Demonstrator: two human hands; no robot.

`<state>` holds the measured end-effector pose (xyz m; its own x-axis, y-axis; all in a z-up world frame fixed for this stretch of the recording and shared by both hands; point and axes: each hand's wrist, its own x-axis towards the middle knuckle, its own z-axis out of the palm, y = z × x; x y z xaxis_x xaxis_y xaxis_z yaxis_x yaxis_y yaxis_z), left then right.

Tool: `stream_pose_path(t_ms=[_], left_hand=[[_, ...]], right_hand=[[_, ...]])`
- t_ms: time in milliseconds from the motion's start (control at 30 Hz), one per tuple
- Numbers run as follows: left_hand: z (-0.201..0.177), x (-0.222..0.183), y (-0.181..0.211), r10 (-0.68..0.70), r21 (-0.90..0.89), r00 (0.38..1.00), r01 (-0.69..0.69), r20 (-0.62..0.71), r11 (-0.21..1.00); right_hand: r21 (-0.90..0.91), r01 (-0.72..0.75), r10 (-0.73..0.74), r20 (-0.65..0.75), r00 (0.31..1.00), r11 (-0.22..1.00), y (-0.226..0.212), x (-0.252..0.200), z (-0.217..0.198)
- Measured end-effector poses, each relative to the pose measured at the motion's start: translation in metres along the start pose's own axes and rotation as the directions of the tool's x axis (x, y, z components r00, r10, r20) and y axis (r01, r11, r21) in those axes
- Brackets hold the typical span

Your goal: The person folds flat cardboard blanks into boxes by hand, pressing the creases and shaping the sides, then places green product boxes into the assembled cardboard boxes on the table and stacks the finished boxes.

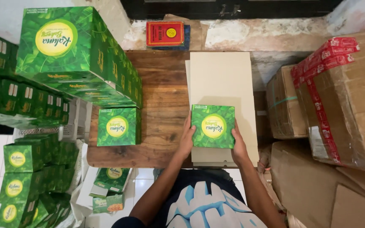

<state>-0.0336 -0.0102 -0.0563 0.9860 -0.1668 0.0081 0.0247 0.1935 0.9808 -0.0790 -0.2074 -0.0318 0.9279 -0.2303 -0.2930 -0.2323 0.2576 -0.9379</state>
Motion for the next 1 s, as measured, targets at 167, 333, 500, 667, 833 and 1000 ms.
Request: stream_pose_path(t_ms=[167,333,500,667,833,1000], left_hand=[[-0.024,0.005,0.009,0.009,-0.063,1.000,-0.008,0.008,0.998],[-0.071,-0.010,0.031,0.018,-0.083,0.993,-0.027,-0.114,0.996],[-0.158,-0.040,0.060,0.002,-0.057,0.949,-0.021,-0.316,0.998],[-0.245,-0.052,0.104,-0.009,0.004,0.916,0.012,-0.402,1.000],[-0.311,-0.048,0.139,-0.077,0.101,0.895,0.135,-0.440,0.986],[-0.339,-0.038,0.155,-0.159,0.128,0.914,0.221,-0.374,0.967]], right_hand=[[0.150,0.017,-0.016,-0.006,1.000,0.989,0.016,0.003,0.018],[0.187,0.021,-0.024,0.012,1.000,0.982,0.002,-0.006,0.089],[0.112,0.009,-0.023,0.123,0.992,0.994,0.009,-0.010,0.178],[0.076,-0.030,0.012,0.229,0.973,0.997,0.016,-0.022,0.272],[0.017,-0.043,0.038,0.229,0.973,0.999,0.046,-0.030,0.334],[-0.129,0.105,-0.081,0.184,0.980,0.986,0.057,-0.037,0.366]])
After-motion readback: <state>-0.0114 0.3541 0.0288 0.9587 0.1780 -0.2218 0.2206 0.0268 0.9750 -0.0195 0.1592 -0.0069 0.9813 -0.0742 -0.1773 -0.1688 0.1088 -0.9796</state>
